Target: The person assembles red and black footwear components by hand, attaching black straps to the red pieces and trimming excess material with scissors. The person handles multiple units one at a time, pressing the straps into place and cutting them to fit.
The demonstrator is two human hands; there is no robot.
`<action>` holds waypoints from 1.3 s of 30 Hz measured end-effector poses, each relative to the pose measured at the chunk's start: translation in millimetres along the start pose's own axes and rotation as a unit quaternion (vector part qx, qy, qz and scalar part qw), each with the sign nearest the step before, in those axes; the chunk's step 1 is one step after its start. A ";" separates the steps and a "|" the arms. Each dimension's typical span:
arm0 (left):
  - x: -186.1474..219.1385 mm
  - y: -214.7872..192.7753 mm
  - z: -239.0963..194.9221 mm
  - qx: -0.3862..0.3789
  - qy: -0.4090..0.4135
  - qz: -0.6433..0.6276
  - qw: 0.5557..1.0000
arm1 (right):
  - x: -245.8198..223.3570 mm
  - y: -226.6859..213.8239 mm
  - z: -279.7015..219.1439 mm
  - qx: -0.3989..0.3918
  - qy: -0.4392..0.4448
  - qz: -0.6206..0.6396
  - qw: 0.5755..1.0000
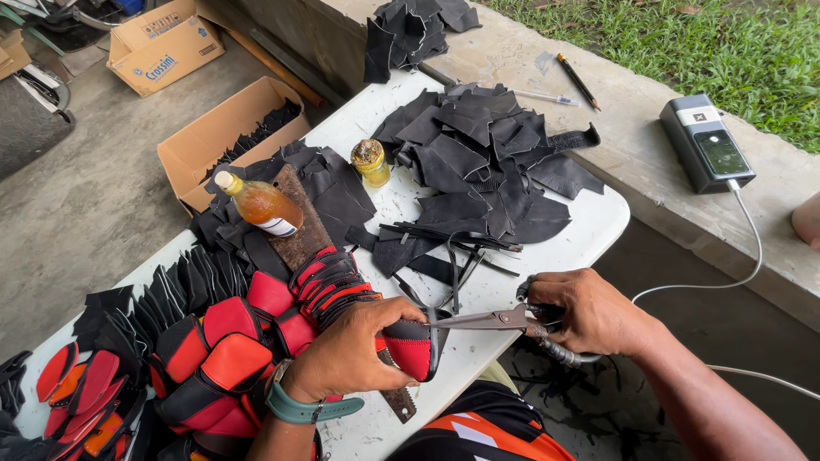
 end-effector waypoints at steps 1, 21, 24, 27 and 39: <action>-4.0 0.1 0.6 -0.002 -0.008 -0.004 1.000 | 3.3 2.3 -0.6 -0.005 0.012 -0.007 1.000; -105.9 86.9 -22.9 0.291 0.021 -0.518 0.804 | -27.5 5.6 32.5 0.115 -0.055 0.214 0.969; -98.1 86.4 -21.2 0.297 0.010 -0.524 0.798 | -78.6 48.6 34.1 0.069 -0.158 0.268 0.948; -90.4 85.4 -27.9 0.253 0.037 -0.575 0.777 | -92.7 63.6 47.0 0.078 -0.174 0.295 0.936; -103.4 78.9 -32.7 0.271 0.036 -0.655 0.704 | -98.4 99.1 68.2 0.010 -0.208 0.461 0.863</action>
Point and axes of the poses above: each hand's wrist, its own z-axis towards the middle knuckle, its own y-axis out of the palm, x = y × z, the point moved 7 cm from there along z, towards the middle knuckle, and after that the axes turned 3 degrees about -y, right-handed, at the moved point
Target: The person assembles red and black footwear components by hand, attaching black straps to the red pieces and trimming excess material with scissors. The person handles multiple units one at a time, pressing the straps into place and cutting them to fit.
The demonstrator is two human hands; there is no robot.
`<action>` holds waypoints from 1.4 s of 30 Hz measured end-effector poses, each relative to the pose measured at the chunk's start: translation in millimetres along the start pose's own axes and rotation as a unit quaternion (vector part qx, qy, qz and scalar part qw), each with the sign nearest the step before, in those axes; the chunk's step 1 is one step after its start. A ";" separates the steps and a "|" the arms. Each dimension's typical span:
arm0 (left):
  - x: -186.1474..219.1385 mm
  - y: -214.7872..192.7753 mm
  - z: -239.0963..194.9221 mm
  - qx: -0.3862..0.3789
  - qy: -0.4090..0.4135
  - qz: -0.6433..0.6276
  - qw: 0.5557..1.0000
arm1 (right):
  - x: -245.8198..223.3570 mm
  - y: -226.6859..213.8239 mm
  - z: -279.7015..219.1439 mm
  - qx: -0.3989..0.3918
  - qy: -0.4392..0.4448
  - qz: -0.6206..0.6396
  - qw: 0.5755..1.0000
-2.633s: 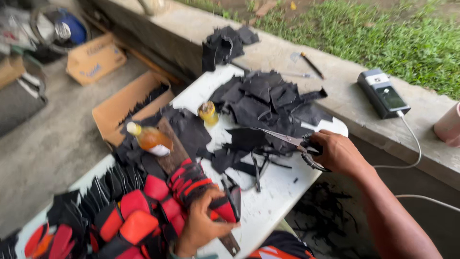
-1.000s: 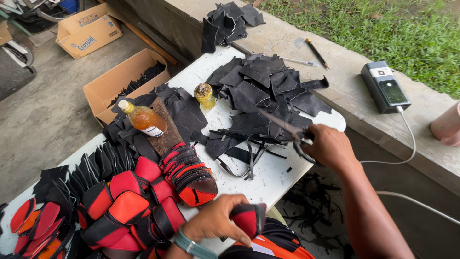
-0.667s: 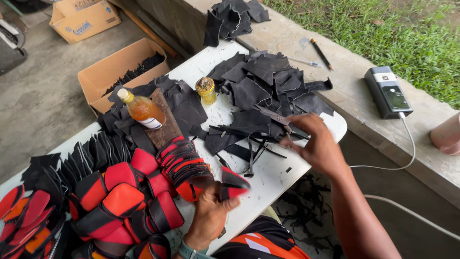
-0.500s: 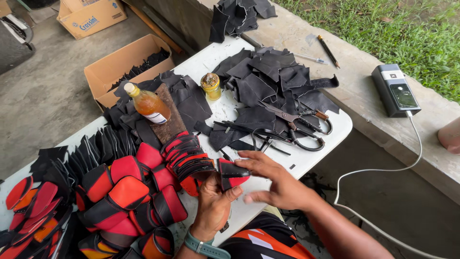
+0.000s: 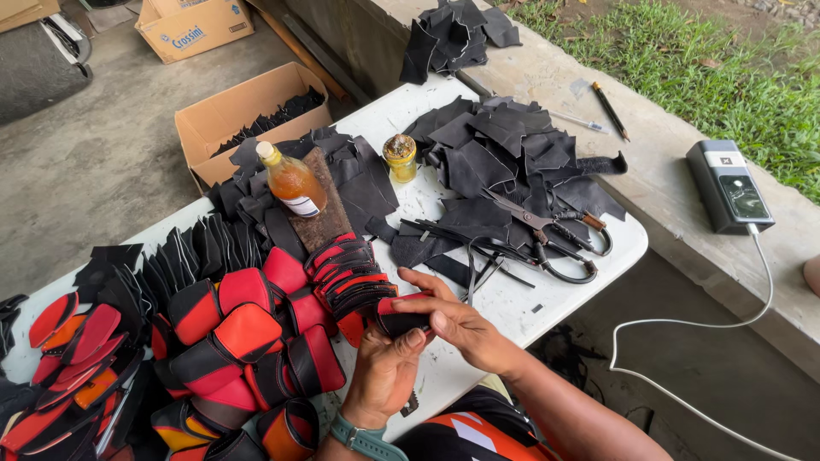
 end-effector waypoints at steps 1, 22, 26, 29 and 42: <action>-2.4 -2.2 1.3 0.016 0.007 0.000 1.000 | 5.3 1.9 3.8 0.017 -0.011 -0.003 1.000; 4.8 -18.4 11.7 0.075 -0.038 0.126 0.988 | 66.3 -13.7 -7.8 0.173 0.102 0.050 0.978; 16.3 -17.9 4.0 0.064 -0.032 0.282 0.957 | 55.0 -19.7 -4.6 0.128 0.035 0.015 0.991; 23.4 -13.9 0.0 0.070 0.050 0.370 0.925 | 44.3 -11.8 0.0 0.118 0.011 -0.001 0.993; 12.4 -16.9 -8.3 -0.064 0.046 -0.019 0.997 | 23.7 15.2 1.6 0.093 0.037 0.145 0.984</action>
Point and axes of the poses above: each hand's wrist, its own z-axis towards the middle knuckle, its own y-axis out of the palm, x = y × z, the point moved 7 cm from there along z, towards the middle knuckle, and after that the axes turned 3 degrees about -y, right-handed, at the moved point
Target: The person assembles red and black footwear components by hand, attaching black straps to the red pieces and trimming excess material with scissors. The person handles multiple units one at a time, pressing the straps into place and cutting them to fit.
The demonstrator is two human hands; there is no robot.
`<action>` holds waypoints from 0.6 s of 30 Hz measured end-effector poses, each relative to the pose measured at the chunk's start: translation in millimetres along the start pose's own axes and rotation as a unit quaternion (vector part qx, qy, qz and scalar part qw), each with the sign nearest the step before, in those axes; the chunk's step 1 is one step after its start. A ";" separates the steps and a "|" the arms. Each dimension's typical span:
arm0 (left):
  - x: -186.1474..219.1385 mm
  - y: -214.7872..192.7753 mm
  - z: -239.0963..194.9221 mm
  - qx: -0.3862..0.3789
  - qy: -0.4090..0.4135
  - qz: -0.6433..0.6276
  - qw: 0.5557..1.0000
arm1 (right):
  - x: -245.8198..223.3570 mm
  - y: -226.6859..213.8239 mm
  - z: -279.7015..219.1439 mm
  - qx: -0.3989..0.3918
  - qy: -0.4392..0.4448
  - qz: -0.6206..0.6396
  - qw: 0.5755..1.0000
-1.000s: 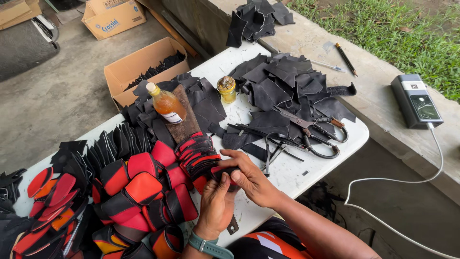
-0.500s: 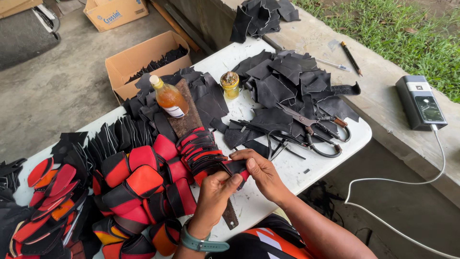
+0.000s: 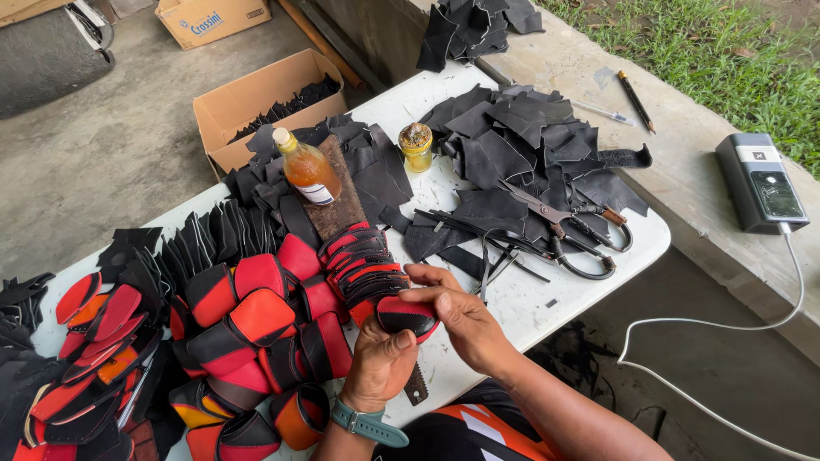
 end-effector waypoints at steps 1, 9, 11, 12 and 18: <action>-0.5 -1.2 1.5 -0.001 -0.008 -0.001 1.000 | 1.6 -0.1 1.0 0.000 0.015 0.073 0.997; -6.5 2.6 -3.4 -0.018 -0.026 0.023 0.999 | -6.9 -2.9 -0.9 -0.044 -0.011 0.008 0.999; -8.2 -1.6 -1.6 0.012 -0.022 0.017 1.000 | -12.0 -2.6 2.2 -0.035 -0.049 -0.103 0.993; -9.0 -4.3 -0.4 0.026 -0.020 0.013 0.999 | -12.9 -2.5 3.3 -0.028 -0.052 -0.136 0.989; -5.9 -11.5 3.0 0.046 -0.005 0.002 0.999 | -16.8 2.8 15.3 -0.049 -0.017 -0.128 0.990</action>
Point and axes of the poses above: each hand's wrist, its own z-axis towards the middle knuckle, its own y-axis out of the palm, x = y × z, the point moved 7 cm from there along z, towards the middle knuckle, and after that the axes turned 3 degrees about -y, right-handed, at the moved point
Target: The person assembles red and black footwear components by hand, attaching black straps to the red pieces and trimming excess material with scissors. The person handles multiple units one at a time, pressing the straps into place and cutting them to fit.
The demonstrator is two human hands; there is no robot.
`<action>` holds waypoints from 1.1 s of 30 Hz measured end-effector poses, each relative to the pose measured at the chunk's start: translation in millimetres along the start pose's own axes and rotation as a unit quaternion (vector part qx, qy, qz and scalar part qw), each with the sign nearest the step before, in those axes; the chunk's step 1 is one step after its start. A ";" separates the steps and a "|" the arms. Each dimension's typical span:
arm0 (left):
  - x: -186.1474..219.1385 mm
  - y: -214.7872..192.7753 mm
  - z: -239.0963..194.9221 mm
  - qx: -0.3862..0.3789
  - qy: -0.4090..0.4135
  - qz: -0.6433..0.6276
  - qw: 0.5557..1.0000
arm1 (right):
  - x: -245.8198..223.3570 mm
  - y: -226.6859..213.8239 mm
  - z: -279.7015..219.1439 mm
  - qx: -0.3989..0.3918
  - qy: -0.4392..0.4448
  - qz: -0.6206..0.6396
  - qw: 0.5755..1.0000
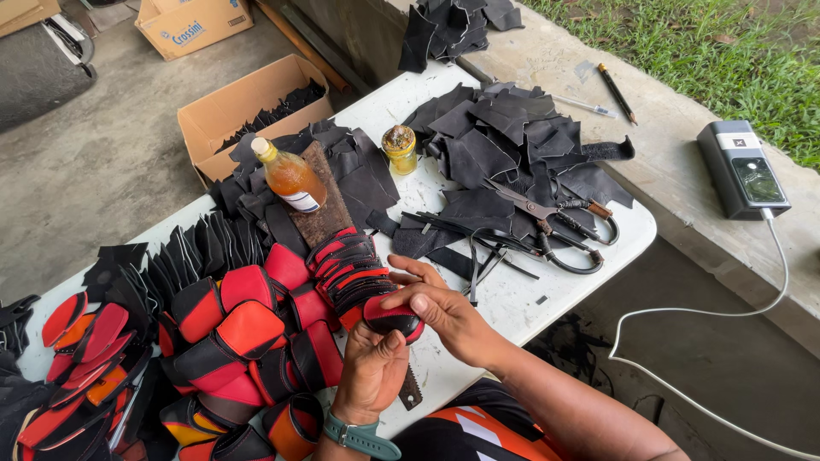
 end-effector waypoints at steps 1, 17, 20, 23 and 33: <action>-1.4 0.5 -3.0 -0.001 0.005 -0.001 1.000 | 2.5 2.8 -1.4 -0.008 0.021 0.049 0.999; -0.4 17.3 7.9 0.066 0.022 0.064 0.996 | -11.2 -1.2 -2.0 0.052 -0.061 -0.229 0.970; 1.0 15.5 8.8 0.067 0.037 0.081 0.994 | -4.2 3.7 -0.6 0.020 -0.016 -0.134 0.991; 1.1 16.6 5.8 0.073 0.044 0.106 0.991 | -5.7 7.1 -3.5 0.034 -0.024 -0.111 0.993; -3.1 11.4 5.3 0.086 -0.019 0.142 0.986 | 7.8 2.9 -10.8 0.031 -0.027 -0.109 0.993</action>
Point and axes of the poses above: each hand's wrist, its own z-axis towards the middle knuckle, its own y-axis out of the palm, x = y × z, the point moved 7 cm from there along z, towards the middle knuckle, and after that the axes turned 3 degrees about -y, right-handed, at the moved point
